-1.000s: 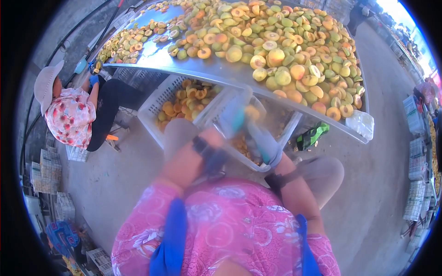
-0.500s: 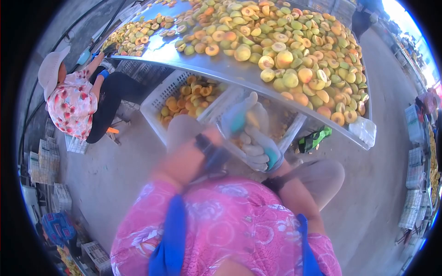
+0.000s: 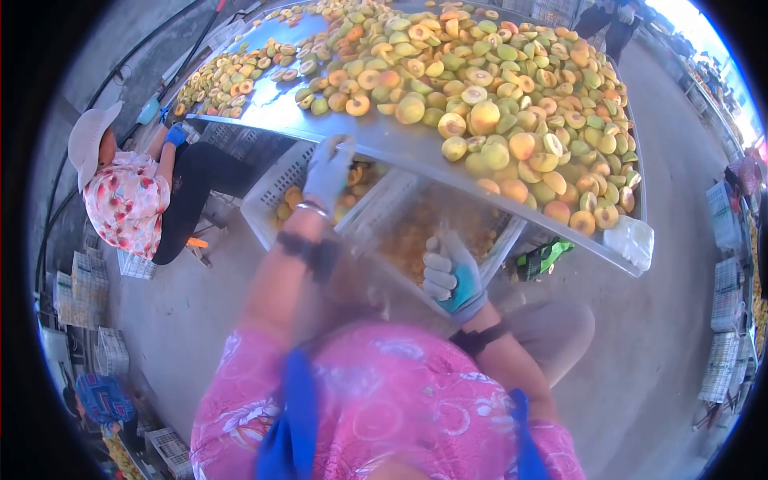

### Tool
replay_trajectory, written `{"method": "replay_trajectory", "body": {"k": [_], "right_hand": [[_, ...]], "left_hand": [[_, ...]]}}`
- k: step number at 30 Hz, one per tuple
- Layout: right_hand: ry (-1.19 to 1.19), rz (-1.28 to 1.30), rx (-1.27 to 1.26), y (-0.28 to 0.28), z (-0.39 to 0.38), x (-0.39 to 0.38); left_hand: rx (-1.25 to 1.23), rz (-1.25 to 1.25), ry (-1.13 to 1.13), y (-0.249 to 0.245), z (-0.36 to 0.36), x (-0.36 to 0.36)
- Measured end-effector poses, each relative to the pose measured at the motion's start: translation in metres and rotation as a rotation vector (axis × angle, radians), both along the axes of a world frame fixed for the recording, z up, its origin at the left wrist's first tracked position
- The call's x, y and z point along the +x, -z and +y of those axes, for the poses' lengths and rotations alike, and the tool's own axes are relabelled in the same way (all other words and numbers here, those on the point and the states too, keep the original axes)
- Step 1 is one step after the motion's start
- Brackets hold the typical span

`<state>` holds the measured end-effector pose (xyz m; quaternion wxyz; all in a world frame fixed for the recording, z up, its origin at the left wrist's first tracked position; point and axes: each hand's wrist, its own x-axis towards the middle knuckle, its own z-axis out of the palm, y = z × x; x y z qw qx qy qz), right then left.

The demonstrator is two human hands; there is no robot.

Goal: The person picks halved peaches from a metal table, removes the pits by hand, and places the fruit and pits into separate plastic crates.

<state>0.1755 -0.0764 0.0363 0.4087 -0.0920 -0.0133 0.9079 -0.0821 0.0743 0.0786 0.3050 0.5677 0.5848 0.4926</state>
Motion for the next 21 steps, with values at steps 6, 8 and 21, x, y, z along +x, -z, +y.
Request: {"method": "replay_trajectory", "body": {"k": [6, 8, 21], "right_hand": [[-0.051, -0.009, 0.015, 0.012, 0.007, 0.0], [-0.077, -0.01, 0.048, 0.011, 0.008, 0.001], [0.224, -0.701, 0.19, -0.039, 0.006, 0.0]], "left_hand": [[0.113, 0.609, 0.361, 0.002, 0.049, 0.112], [-0.013, 0.592, 0.416, 0.011, 0.065, 0.14], [-0.362, -0.88, 0.625, -0.017, 0.006, 0.117]]}}
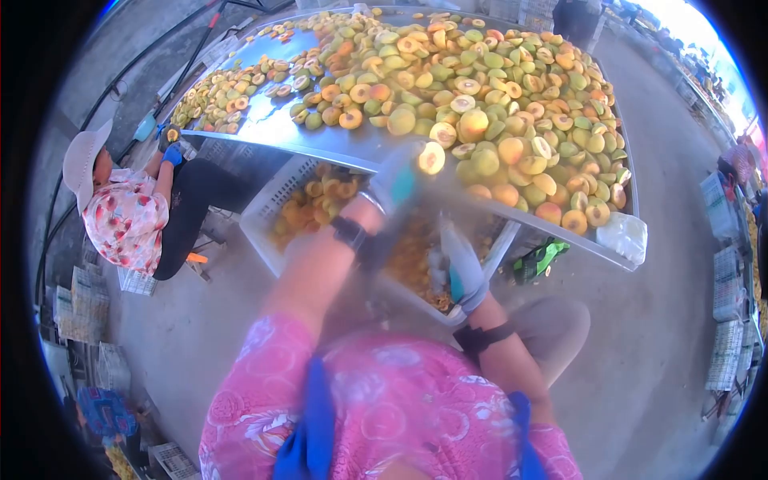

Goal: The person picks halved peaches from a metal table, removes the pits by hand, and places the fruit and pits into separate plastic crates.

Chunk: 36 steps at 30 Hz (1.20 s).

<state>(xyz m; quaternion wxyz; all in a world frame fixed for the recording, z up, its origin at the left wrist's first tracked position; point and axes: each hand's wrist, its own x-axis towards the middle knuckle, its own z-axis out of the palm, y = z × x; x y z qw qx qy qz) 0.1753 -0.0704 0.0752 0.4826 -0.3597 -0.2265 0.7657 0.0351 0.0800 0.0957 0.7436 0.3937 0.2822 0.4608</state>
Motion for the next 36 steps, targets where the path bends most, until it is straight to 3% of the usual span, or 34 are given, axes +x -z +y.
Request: {"method": "replay_trajectory", "body": {"k": [1, 3, 4, 5, 7, 8, 15, 17, 21, 24, 27, 29, 31, 33, 35, 36], "right_hand": [[0.056, -0.133, 0.05, -0.004, 0.0, -0.002], [0.061, -0.191, 0.023, -0.004, 0.001, -0.003], [0.082, -0.278, 0.133, 0.011, 0.005, -0.002], [0.103, -0.365, 0.244, 0.014, 0.006, -0.003], [0.103, -0.406, 0.235, 0.015, 0.005, -0.004], [0.101, -0.442, 0.232, 0.012, 0.005, -0.005], [0.055, -0.427, 0.13, -0.002, 0.003, -0.009], [0.039, -0.522, 0.173, -0.003, 0.002, -0.01], [0.054, -0.586, 0.183, -0.003, 0.004, -0.015], [0.039, -0.566, 0.206, -0.002, 0.0, -0.012], [-0.121, -0.462, 0.14, -0.003, -0.005, 0.001], [-0.231, -0.278, 0.079, -0.001, -0.008, 0.005], [-0.242, -0.221, 0.044, 0.007, -0.008, 0.004], [-0.251, -0.163, 0.011, 0.014, -0.008, 0.005], [-0.355, 0.153, -0.101, 0.018, -0.009, 0.009], [-0.357, 0.152, -0.102, 0.017, -0.01, 0.009]], "left_hand": [[-0.005, 0.002, -0.004, 0.006, -0.007, -0.004], [0.414, 0.323, 0.012, 0.032, -0.013, -0.012], [0.516, 0.343, -0.006, 0.051, -0.007, -0.012], [0.51, 0.34, -0.004, 0.05, -0.015, -0.012], [0.633, 0.617, -0.1, 0.049, -0.037, -0.011], [0.462, 0.433, -0.077, 0.048, -0.049, -0.009], [0.37, 0.276, -0.052, 0.053, -0.074, 0.004], [-0.184, -0.128, -0.332, 0.073, -0.073, 0.017], [-0.066, -0.204, -0.179, 0.044, -0.086, 0.02], [0.049, -0.158, -0.158, 0.04, -0.085, 0.023], [0.153, -0.002, -0.102, 0.03, -0.081, 0.012], [-0.192, -0.088, -0.022, 0.019, -0.084, 0.005], [-0.078, -0.027, -0.075, 0.081, -0.06, -0.002], [0.038, 0.036, -0.125, 0.09, -0.058, 0.0], [0.2, 0.508, -0.298, 0.089, -0.064, 0.004], [0.199, 0.508, -0.301, 0.075, -0.07, 0.002]]}}
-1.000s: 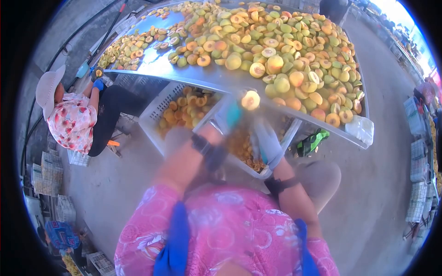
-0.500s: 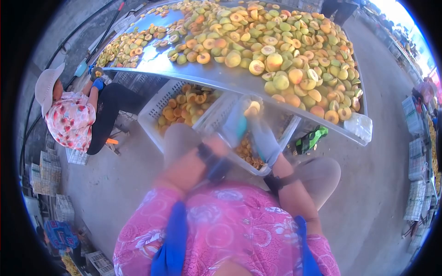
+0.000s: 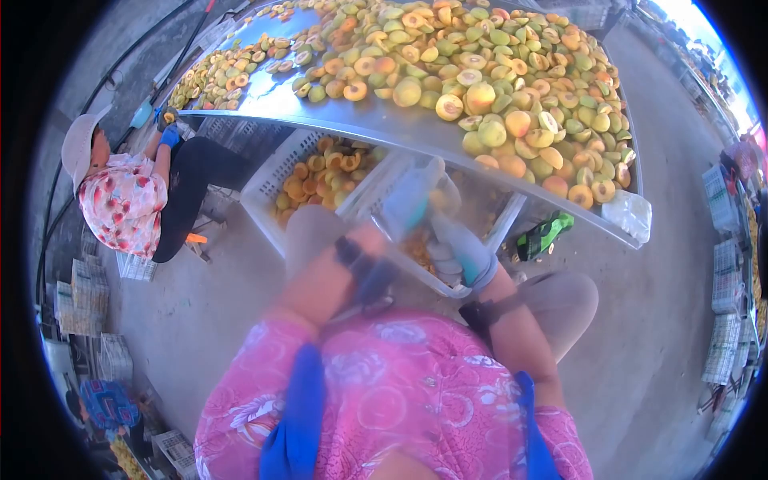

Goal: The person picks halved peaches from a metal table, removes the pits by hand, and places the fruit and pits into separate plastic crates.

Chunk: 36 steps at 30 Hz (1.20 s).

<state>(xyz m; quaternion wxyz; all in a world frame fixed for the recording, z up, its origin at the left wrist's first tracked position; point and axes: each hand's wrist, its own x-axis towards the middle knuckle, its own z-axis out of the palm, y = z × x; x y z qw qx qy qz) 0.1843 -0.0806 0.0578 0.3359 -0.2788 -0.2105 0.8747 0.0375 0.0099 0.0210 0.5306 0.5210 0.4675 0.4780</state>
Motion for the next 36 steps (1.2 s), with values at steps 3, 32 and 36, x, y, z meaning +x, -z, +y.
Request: {"method": "replay_trajectory", "body": {"k": [3, 32, 36], "right_hand": [[-0.091, 0.163, -0.022, 0.002, -0.001, -0.002], [0.119, 0.15, -0.118, 0.008, 0.014, -0.002], [0.098, 0.242, -0.099, 0.014, 0.016, -0.004]], "left_hand": [[-0.2, -0.381, 0.183, -0.035, -0.013, -0.019], [0.414, 1.187, 0.069, -0.038, 0.179, 0.044], [0.319, 1.087, 0.126, -0.053, 0.149, 0.029]]}}
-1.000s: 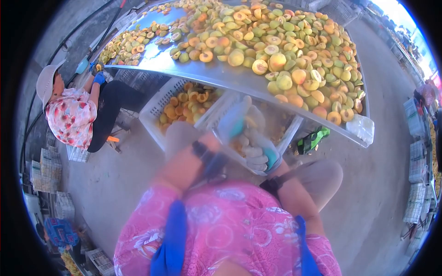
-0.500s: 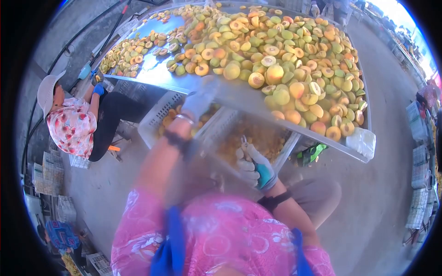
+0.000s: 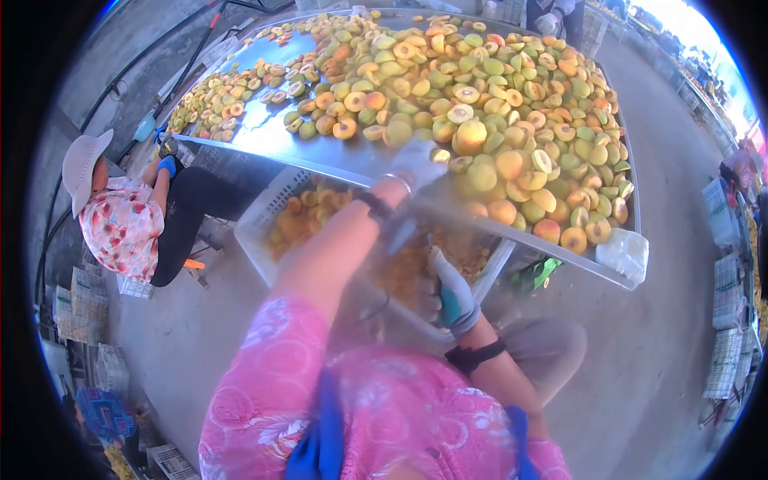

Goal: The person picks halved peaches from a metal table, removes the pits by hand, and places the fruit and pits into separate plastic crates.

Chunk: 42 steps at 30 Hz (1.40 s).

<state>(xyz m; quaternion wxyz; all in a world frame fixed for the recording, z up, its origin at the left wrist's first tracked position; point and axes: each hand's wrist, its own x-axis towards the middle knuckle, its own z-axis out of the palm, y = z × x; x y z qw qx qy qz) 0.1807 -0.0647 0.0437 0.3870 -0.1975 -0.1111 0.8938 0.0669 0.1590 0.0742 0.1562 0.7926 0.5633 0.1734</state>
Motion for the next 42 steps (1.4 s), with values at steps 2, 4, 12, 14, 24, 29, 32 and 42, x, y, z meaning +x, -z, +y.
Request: {"method": "replay_trajectory", "body": {"k": [2, 4, 12, 14, 24, 29, 32, 42], "right_hand": [[0.194, -0.279, 0.059, -0.01, -0.001, -0.006], [0.257, -0.417, 0.115, -0.016, 0.002, -0.005], [0.376, -0.564, 0.224, -0.028, -0.005, -0.007], [0.319, -1.097, 0.6, -0.013, -0.001, -0.004], [0.363, -0.842, 0.433, -0.004, -0.002, -0.015], [0.684, -1.012, 1.027, 0.043, 0.007, -0.017], [0.136, -0.959, 0.436, -0.022, -0.009, -0.007], [-0.013, -0.375, 0.184, -0.019, -0.013, 0.003]], "left_hand": [[-0.121, -0.367, -0.035, 0.009, -0.007, -0.013], [-0.399, -1.094, 0.023, 0.009, -0.027, -0.021], [-0.872, -1.86, 0.098, 0.02, -0.116, -0.035], [-0.662, -1.72, 0.128, 0.036, -0.13, -0.025], [-0.665, -1.749, 0.057, 0.037, -0.161, -0.018], [-0.486, -1.641, 0.008, 0.045, -0.156, -0.007], [-0.722, -1.726, -0.097, 0.008, -0.166, -0.012], [-0.628, -1.486, -0.134, 0.042, -0.157, -0.027]]}}
